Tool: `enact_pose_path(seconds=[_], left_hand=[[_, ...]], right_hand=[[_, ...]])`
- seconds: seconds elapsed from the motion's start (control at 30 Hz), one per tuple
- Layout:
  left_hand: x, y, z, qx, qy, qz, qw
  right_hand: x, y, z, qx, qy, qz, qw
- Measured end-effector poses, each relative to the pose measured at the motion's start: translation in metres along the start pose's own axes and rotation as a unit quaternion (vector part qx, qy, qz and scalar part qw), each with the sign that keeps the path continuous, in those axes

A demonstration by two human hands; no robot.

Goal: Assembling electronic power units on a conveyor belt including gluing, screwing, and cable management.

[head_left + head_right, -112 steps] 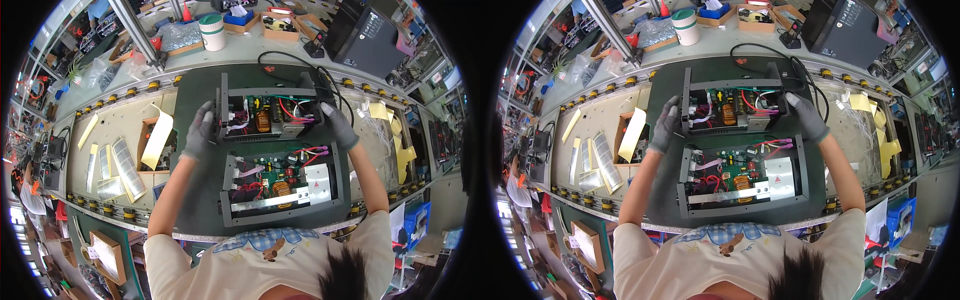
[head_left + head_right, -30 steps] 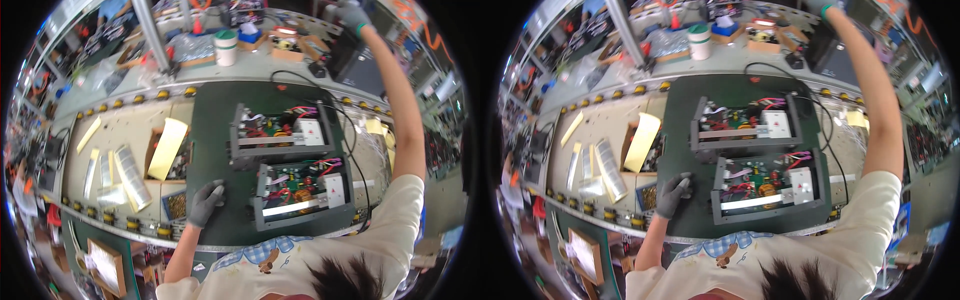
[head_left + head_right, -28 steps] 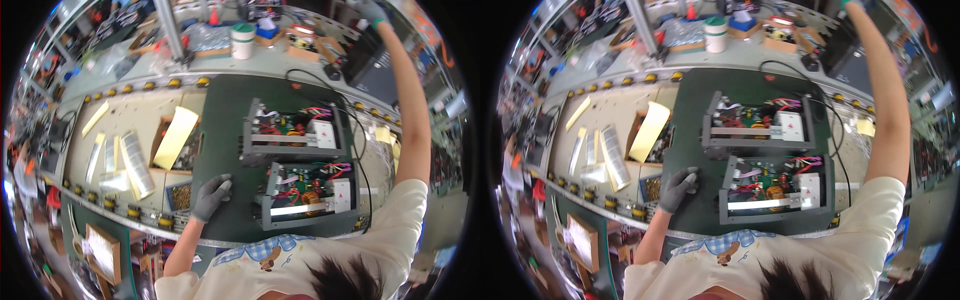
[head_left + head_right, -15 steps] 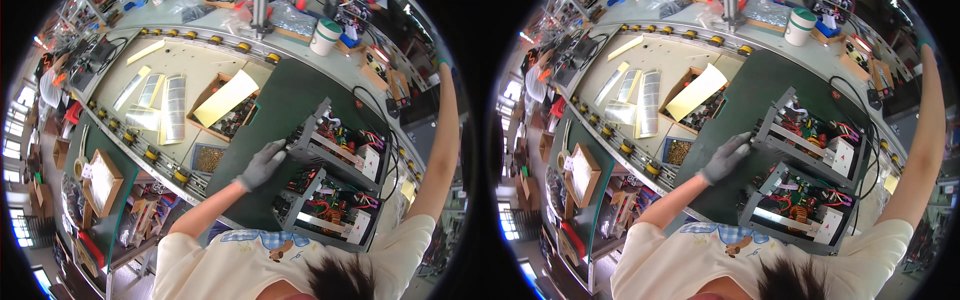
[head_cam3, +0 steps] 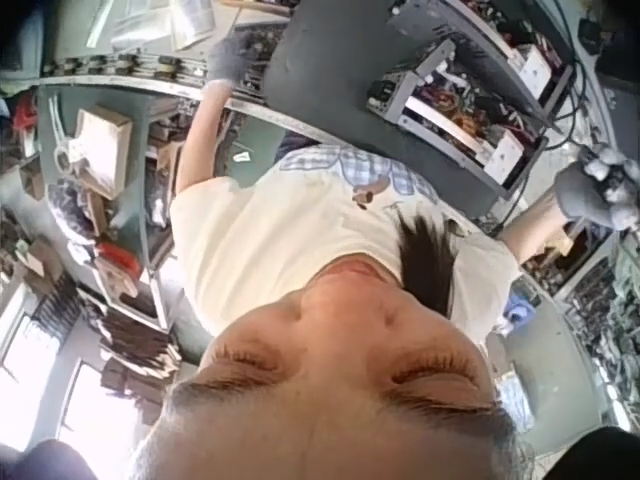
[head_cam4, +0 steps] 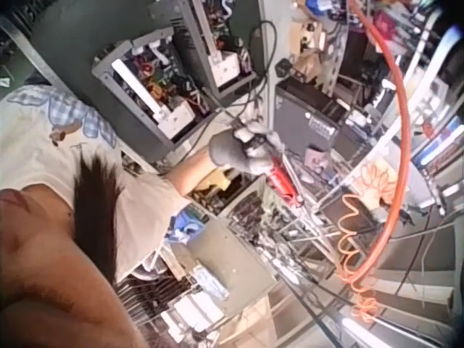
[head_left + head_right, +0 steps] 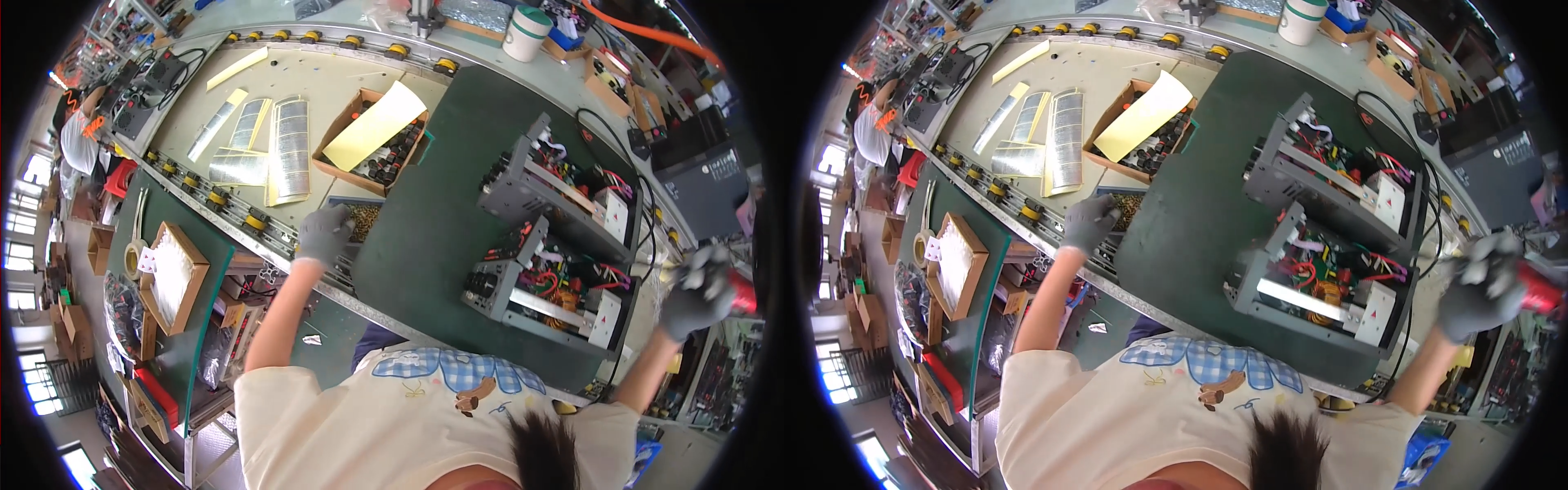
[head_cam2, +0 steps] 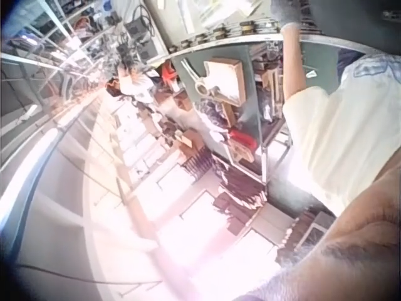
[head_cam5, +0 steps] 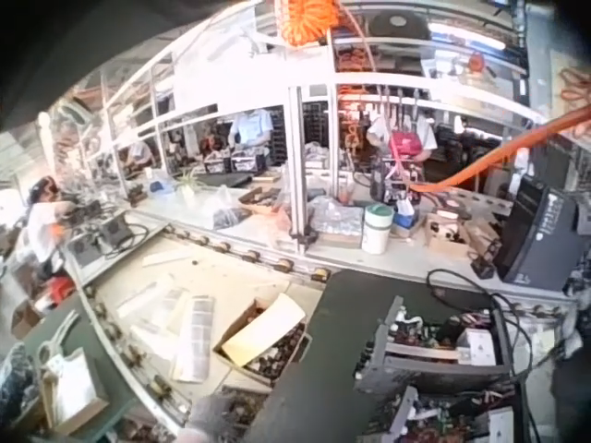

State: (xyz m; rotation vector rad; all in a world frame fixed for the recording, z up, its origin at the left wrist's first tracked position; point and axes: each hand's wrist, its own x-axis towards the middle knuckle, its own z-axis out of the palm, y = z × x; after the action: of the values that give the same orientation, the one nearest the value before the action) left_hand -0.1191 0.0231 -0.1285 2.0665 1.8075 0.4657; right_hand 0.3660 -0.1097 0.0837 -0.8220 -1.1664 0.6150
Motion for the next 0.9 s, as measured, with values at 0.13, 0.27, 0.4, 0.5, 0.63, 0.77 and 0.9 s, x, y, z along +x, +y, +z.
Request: enact_pose_path(seconds=[0.13, 0.27, 0.4, 0.5, 0.63, 0.77, 0.9], left_hand=[[0.006, -0.004, 0.008, 0.094, -0.102, 0.064, 0.988], [0.005, -0.019, 0.02, 0.064, -0.104, 0.091, 0.988], [-0.001, -0.041, 0.029, -0.06, -0.068, 0.064, 0.994], [-0.005, -0.032, 0.017, -0.23, -0.07, -0.044, 0.97], [-0.001, -0.028, -0.006, -0.423, -0.098, -0.172, 0.884], [0.002, -0.03, -0.01, -0.572, -0.126, -0.209, 0.783], [0.016, -0.048, 0.003, -0.595, -0.194, -0.18, 0.759]], right_hand=[[-0.067, 0.024, 0.036, 0.189, 0.041, 0.043, 0.98], [-0.096, 0.03, 0.019, 0.27, 0.076, 0.146, 0.949], [-0.114, 0.023, 0.015, 0.332, 0.07, 0.165, 0.926], [-0.121, 0.018, 0.011, 0.287, 0.092, 0.12, 0.946], [-0.116, 0.011, 0.011, 0.17, 0.116, 0.038, 0.978], [-0.103, -0.001, 0.019, 0.084, 0.133, -0.061, 0.986], [-0.097, -0.016, 0.015, 0.087, 0.089, -0.111, 0.986]])
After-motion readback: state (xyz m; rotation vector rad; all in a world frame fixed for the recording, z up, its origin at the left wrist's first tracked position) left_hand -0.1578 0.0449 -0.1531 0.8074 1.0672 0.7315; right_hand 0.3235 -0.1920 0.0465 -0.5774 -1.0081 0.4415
